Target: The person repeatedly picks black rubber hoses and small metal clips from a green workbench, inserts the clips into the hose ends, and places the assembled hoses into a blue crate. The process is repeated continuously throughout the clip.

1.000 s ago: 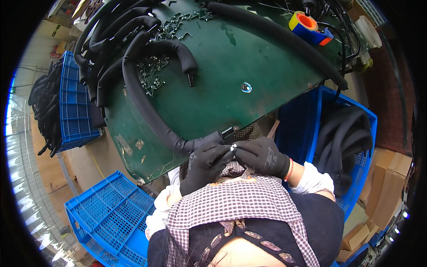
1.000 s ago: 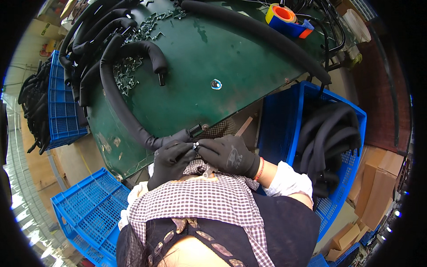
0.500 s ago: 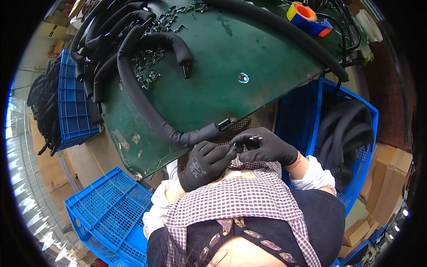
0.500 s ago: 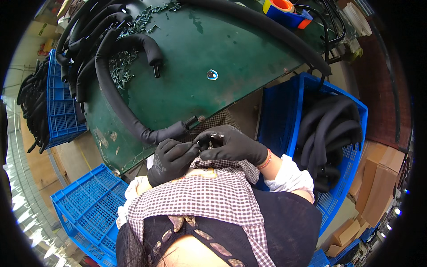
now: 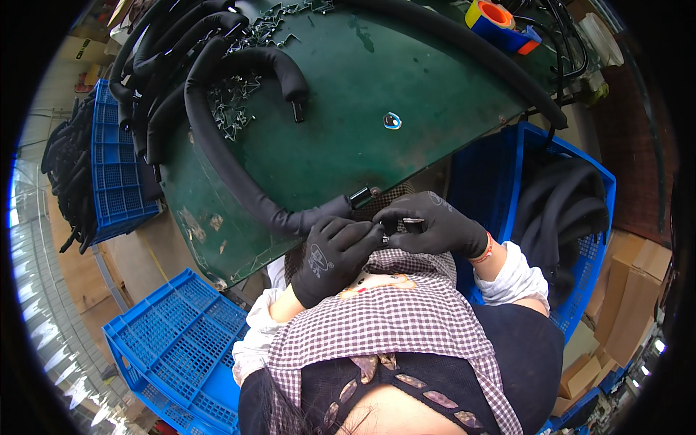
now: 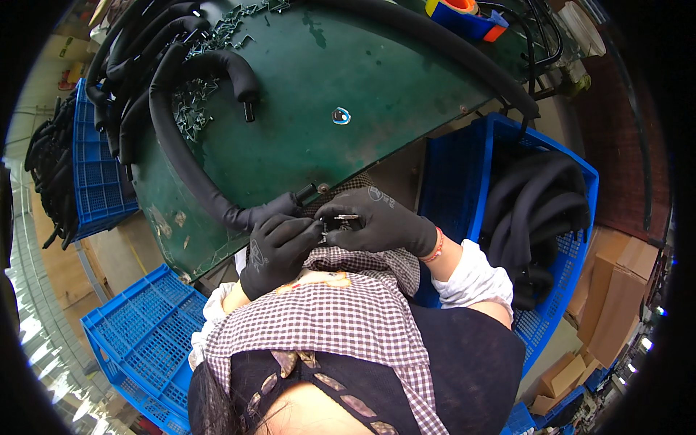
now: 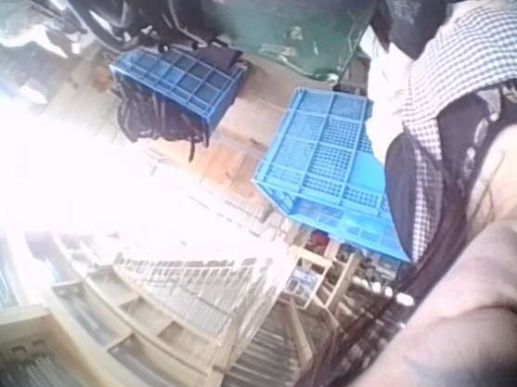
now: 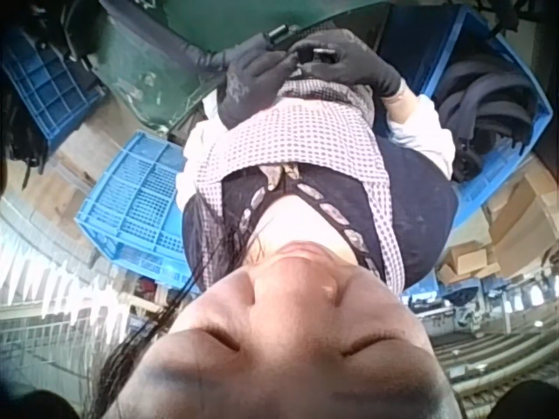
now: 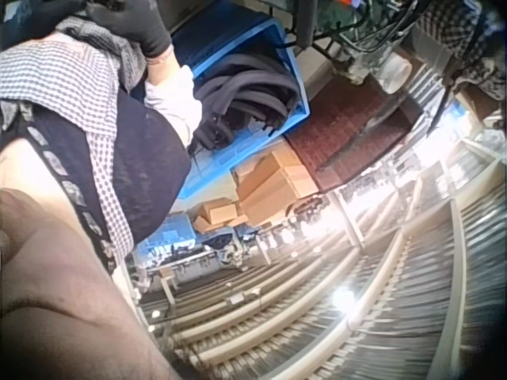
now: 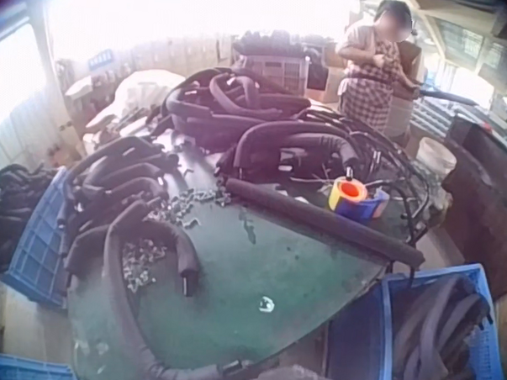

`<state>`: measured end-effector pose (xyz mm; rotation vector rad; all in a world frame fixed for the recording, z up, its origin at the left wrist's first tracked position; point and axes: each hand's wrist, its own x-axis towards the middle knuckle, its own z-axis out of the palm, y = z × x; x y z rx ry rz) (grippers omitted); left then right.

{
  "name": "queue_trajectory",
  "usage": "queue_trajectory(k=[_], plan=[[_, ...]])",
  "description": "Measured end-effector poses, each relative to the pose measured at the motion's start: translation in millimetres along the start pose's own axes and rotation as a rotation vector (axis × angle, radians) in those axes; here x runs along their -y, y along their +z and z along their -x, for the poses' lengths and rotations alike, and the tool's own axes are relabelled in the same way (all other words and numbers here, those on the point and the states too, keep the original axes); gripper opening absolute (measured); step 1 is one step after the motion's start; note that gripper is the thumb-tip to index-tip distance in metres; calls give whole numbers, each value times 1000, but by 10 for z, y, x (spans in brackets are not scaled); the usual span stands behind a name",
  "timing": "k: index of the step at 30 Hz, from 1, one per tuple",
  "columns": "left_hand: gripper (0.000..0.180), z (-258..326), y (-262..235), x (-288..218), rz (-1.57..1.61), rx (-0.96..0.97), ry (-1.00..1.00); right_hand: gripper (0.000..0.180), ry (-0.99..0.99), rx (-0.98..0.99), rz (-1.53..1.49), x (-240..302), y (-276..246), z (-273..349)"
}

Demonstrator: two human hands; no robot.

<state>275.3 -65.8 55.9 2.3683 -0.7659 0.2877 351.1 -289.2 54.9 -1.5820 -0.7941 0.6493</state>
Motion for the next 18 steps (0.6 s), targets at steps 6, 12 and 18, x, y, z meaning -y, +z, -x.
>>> queue_trajectory(k=[6,12,18], plan=[[57,-190,86,122,-529,75,-267,28,38,-208,210,-76,-113,-72],[51,-343,-452,83,-81,83,-326,32,-201,-219,338,-81,-152,-295],[46,-313,-590,99,13,29,-372,49,-340,-93,410,220,-263,-494]])
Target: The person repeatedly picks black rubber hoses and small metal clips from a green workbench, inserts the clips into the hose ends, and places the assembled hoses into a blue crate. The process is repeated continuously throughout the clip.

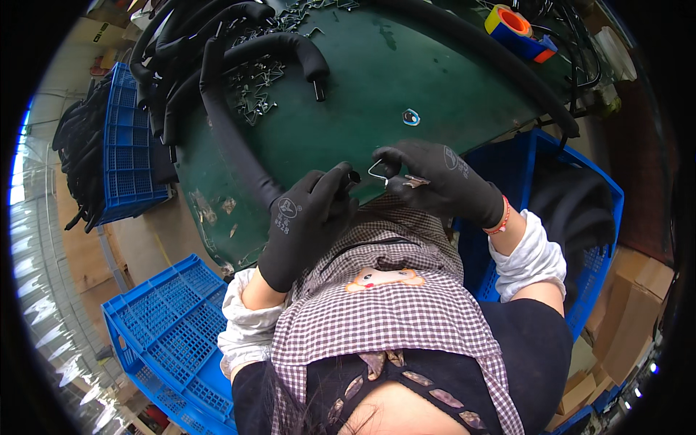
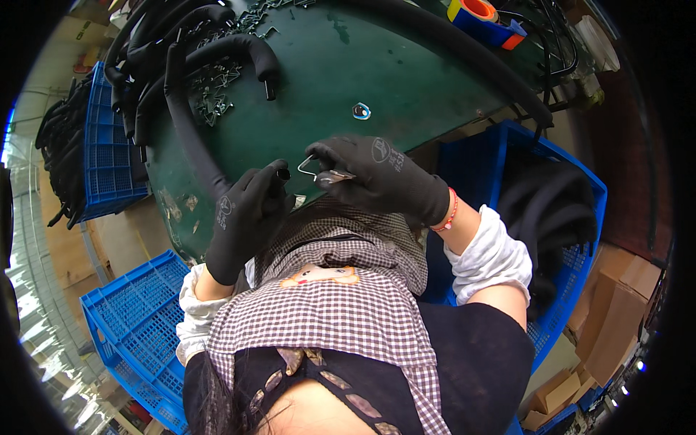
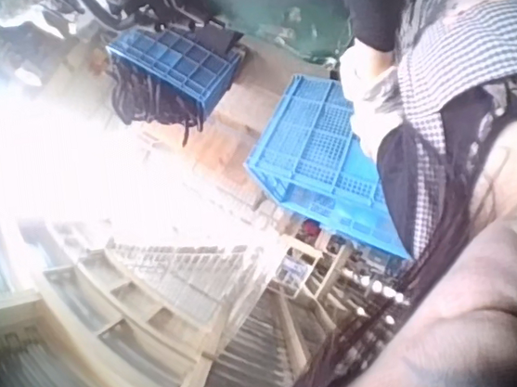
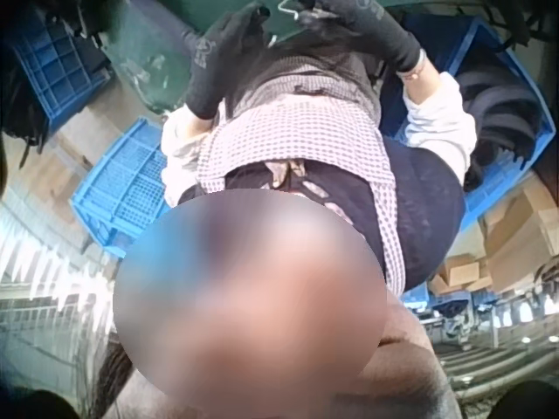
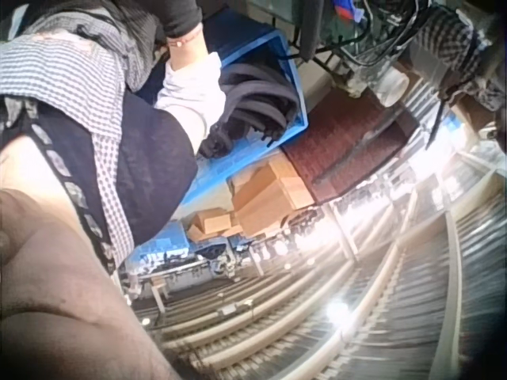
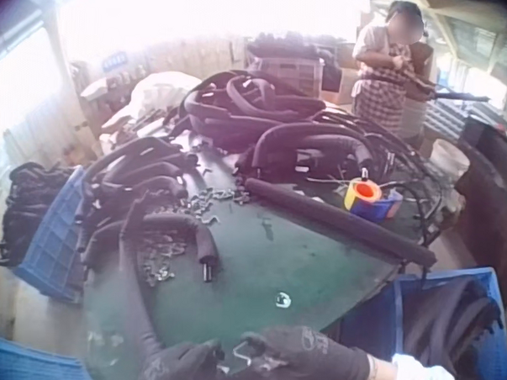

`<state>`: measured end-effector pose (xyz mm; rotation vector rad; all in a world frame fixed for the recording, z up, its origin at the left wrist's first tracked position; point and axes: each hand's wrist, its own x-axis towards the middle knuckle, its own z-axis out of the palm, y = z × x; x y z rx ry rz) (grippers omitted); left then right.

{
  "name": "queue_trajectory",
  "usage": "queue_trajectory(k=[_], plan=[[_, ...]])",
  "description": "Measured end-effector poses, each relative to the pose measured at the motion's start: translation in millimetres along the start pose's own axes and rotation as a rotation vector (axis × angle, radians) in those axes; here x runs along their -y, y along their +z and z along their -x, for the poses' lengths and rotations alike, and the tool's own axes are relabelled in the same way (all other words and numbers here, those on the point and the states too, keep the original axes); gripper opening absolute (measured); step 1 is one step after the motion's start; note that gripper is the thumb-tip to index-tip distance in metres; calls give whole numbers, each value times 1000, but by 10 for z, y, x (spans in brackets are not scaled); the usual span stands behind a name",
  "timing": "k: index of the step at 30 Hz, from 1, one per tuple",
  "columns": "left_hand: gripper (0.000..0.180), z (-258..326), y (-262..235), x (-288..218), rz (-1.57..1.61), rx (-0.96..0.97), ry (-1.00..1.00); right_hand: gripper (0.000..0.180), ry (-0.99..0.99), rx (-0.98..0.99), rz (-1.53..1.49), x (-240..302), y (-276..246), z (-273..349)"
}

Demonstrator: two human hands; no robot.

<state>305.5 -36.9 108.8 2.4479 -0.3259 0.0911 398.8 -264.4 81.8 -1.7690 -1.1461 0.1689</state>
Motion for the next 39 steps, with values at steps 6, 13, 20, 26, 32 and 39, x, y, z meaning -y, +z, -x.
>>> queue_trajectory(k=[6,13,20,26,32,39], plan=[[47,58,-40,14,33,-13,31,51,-20,176,261,245,-148,-196],[48,134,-15,13,-39,-24,72,54,-130,310,467,460,-213,-365],[45,141,-31,55,-66,-37,122,49,-117,283,417,423,-140,-304],[32,85,-41,29,-155,-84,113,32,-109,274,467,495,-47,-417],[29,68,-77,27,-147,-68,136,20,-98,255,247,308,19,-448],[28,121,-99,59,-164,37,93,25,-75,371,231,250,70,-556]])
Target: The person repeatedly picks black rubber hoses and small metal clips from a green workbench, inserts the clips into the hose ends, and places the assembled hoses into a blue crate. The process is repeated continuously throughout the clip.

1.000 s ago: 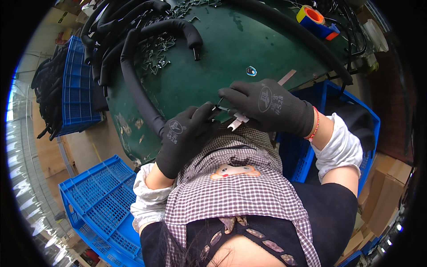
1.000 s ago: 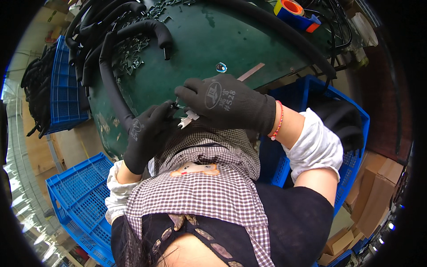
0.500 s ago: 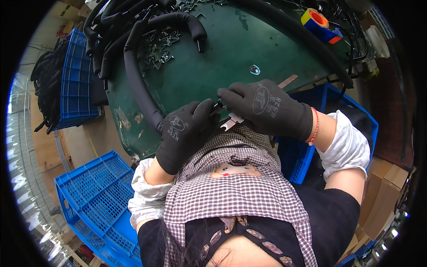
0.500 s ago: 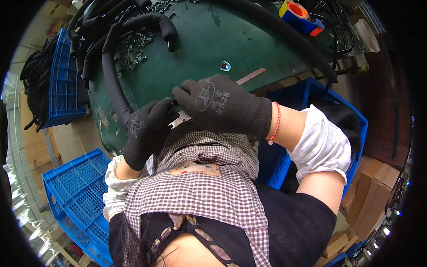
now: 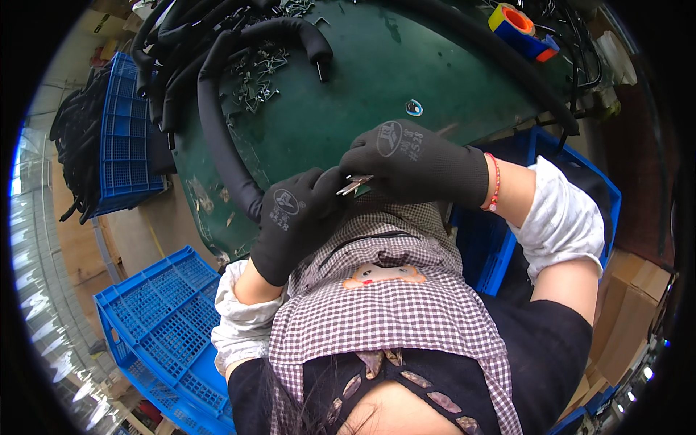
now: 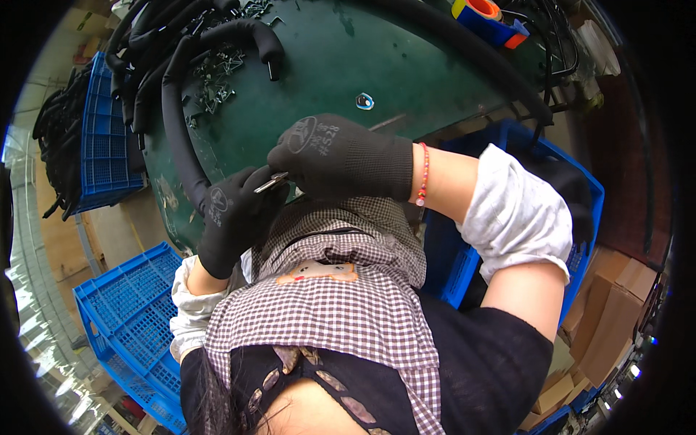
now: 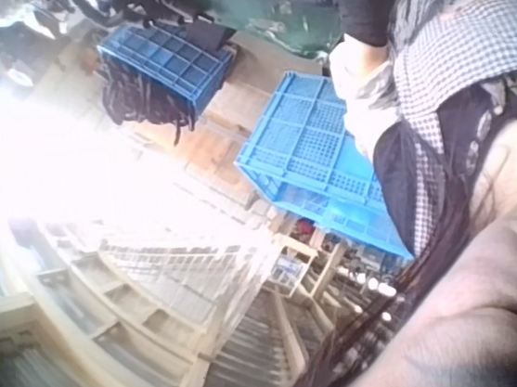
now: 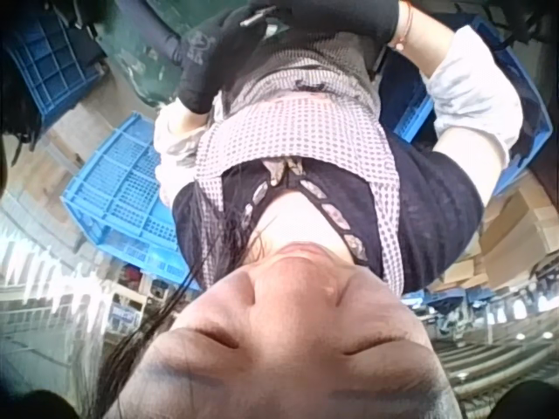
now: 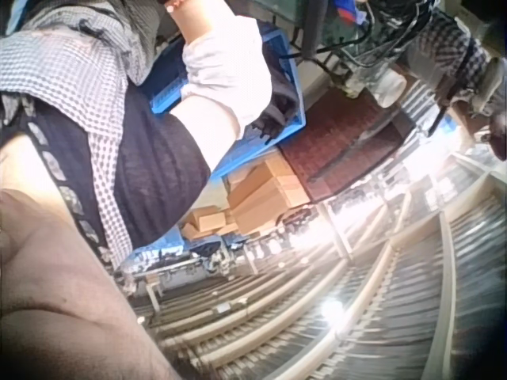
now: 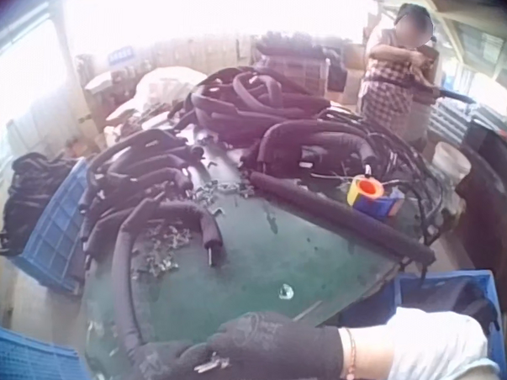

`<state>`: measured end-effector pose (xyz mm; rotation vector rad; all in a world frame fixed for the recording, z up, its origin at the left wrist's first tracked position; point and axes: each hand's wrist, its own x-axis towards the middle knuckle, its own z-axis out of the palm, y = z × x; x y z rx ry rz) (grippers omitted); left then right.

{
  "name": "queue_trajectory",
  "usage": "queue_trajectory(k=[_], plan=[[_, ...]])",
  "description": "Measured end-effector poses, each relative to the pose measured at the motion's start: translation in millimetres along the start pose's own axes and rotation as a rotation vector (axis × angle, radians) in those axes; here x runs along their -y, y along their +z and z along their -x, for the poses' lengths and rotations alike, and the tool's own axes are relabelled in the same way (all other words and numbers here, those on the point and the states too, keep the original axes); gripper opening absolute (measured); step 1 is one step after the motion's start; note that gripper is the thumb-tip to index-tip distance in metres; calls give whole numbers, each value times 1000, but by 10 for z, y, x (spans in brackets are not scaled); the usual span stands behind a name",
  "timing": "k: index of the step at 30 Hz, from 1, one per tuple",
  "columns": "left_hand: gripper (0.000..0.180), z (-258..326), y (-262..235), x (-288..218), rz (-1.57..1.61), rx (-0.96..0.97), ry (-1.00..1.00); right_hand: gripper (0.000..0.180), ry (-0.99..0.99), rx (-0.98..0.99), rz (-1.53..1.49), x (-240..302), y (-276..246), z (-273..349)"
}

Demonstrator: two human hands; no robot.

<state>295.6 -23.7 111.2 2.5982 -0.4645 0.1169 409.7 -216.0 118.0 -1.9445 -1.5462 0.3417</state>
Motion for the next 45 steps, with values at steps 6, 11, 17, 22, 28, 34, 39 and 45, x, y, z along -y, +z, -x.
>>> queue_trajectory(k=[6,11,17,22,28,34,39,45], plan=[[29,25,57,32,131,-93,35,21,136,12,50,44,-146,74],[23,8,1,14,180,-116,-9,17,157,113,69,45,-415,203],[23,8,-38,-8,227,-115,-29,13,66,222,178,180,-516,199],[25,51,-15,-59,231,-116,-24,12,-7,254,257,243,-529,73],[27,66,-43,-19,162,-34,7,8,-93,219,331,282,-347,-16],[29,133,46,13,96,6,56,7,-43,375,450,361,-226,5],[29,134,-124,-73,122,-41,47,16,47,398,120,293,-733,-57],[27,258,-784,-253,-11,-219,25,25,412,-101,83,-189,-965,198]])
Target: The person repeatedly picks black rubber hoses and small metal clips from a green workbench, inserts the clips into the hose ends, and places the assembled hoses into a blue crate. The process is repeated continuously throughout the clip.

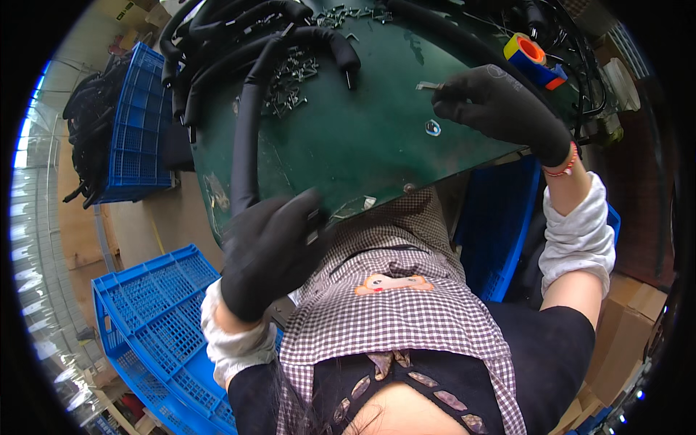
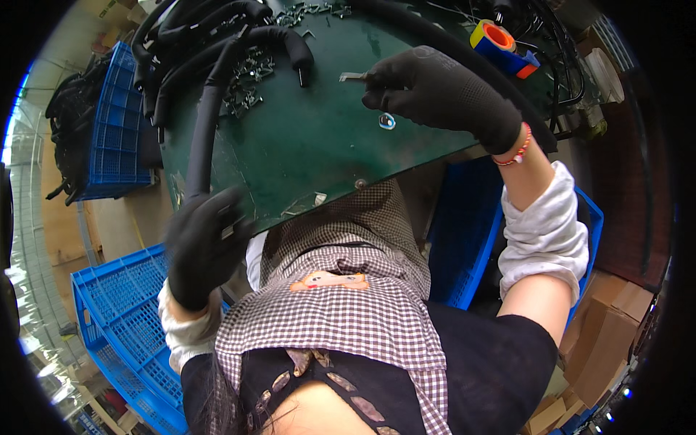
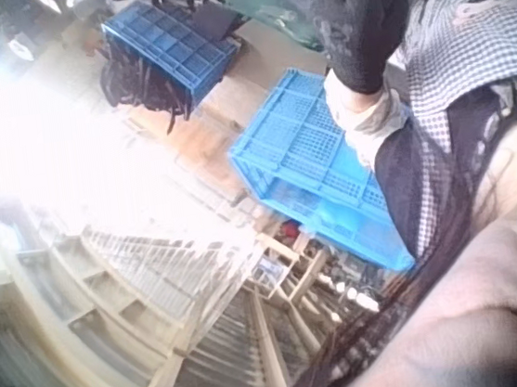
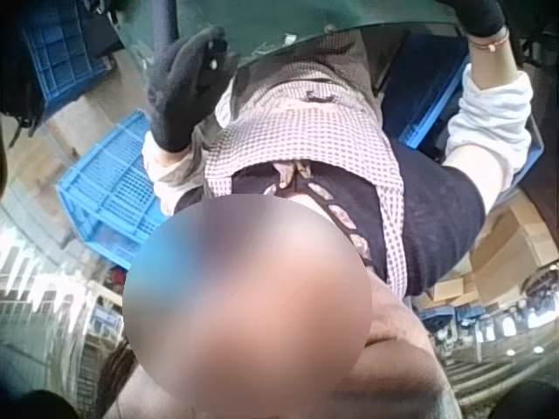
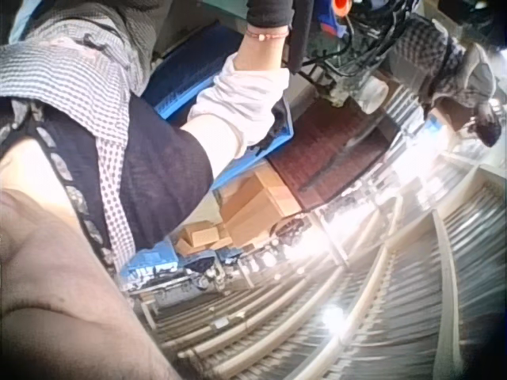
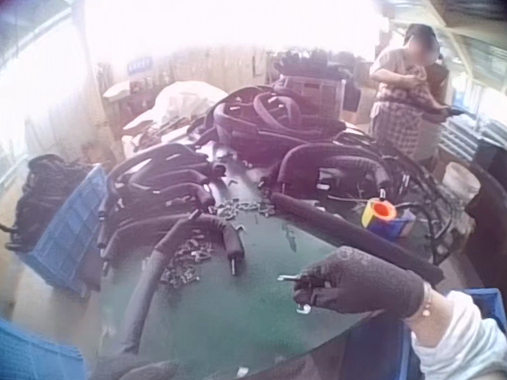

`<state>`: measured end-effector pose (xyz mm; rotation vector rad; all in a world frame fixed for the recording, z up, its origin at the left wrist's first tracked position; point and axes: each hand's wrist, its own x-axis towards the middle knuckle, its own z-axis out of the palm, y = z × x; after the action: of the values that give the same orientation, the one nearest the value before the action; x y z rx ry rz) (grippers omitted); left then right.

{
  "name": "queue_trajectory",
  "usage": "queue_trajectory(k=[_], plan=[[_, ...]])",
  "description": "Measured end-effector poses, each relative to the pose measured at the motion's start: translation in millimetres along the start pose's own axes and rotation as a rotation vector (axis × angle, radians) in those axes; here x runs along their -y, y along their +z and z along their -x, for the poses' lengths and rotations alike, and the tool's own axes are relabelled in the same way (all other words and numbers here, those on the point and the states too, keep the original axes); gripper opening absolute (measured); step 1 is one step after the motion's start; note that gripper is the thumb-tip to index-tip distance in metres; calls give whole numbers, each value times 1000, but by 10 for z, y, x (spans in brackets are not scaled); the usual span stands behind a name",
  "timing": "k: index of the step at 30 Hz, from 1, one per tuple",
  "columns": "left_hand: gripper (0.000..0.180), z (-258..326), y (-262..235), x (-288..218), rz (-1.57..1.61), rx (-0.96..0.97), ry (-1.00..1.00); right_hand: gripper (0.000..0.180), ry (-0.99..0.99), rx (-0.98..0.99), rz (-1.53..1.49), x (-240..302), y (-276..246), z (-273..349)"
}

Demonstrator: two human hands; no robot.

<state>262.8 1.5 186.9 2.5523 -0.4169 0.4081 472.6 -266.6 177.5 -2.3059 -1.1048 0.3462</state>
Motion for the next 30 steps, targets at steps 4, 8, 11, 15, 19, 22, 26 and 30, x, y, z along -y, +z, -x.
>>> queue_trajectory(k=[4,8,11,15,19,22,26,30], plan=[[25,398,-856,-11,9,-218,252,39,25,-336,-134,-266,190,-101],[29,826,-1576,417,939,-239,485,43,-83,-431,-665,-374,401,-291],[22,921,-1641,964,1633,-644,129,37,42,-163,-1115,-465,483,-174],[43,817,-1470,1642,1564,-287,-237,23,193,-50,-1184,-482,853,-42],[38,76,-945,2126,384,-371,-399,15,122,86,-1047,-532,1474,280],[43,-128,-422,2141,-337,-364,-260,14,239,162,-625,-314,1662,317],[79,-57,554,1022,18,209,-124,23,-301,-114,-162,-262,1871,268],[65,182,1161,215,131,456,-295,27,33,298,-227,43,1514,-12]])
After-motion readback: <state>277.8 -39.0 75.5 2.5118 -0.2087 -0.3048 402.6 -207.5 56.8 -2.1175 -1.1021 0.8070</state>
